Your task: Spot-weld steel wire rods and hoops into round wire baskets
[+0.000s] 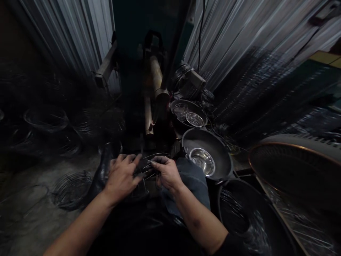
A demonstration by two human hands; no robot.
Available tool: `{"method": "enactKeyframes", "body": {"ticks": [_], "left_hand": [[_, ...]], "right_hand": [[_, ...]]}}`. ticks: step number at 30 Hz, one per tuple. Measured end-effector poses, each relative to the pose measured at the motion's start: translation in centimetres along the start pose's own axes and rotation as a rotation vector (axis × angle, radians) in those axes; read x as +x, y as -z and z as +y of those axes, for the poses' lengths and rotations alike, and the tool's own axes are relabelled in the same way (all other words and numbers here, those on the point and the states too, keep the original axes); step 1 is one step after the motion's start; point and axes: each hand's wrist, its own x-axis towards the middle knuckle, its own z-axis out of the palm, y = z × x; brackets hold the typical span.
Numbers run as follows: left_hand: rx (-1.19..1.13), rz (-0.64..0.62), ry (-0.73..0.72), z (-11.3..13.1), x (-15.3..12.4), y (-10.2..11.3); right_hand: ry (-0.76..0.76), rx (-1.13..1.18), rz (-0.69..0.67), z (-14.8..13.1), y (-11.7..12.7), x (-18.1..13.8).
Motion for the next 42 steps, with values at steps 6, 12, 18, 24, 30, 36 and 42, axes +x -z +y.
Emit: {"method": "enactKeyframes", "body": {"ticks": [6,12,18,24,30,36,42], "left_hand": [[-0.065,-0.105,-0.027,1.7,2.7,-0.1],[0.019,0.055,-0.064,2.6,3.6,-0.4],[0.104,0.144,-0.123,3.1,5.1,-0.4],[0.148,0.225,-0.147,2.8,6.1,-0.1],[0.146,0.280,-0.183,2.4,6.9,0.1],[0.141,0.279,-0.152,1.6,8.1,0.4],[0.125,0.241,-0.123,1.0,9.9,1.4]], "right_hand": [[-0.033,0.084,-0.001,-1.3,2.7,-1.8],[-0.125,0.173,0.143,-0.8,4.7,-0.7],[-0.131,0.298,0.075,-1.9,1.8,1.1],[-0.105,0.301,0.052,-2.3,0.9,2.0],[-0.041,0.297,0.067,-2.2,-0.2,3.6],[0.010,0.284,0.073,-1.9,-1.3,4.8],[0.047,0.340,0.117,-2.5,-2.9,6.1]]}}
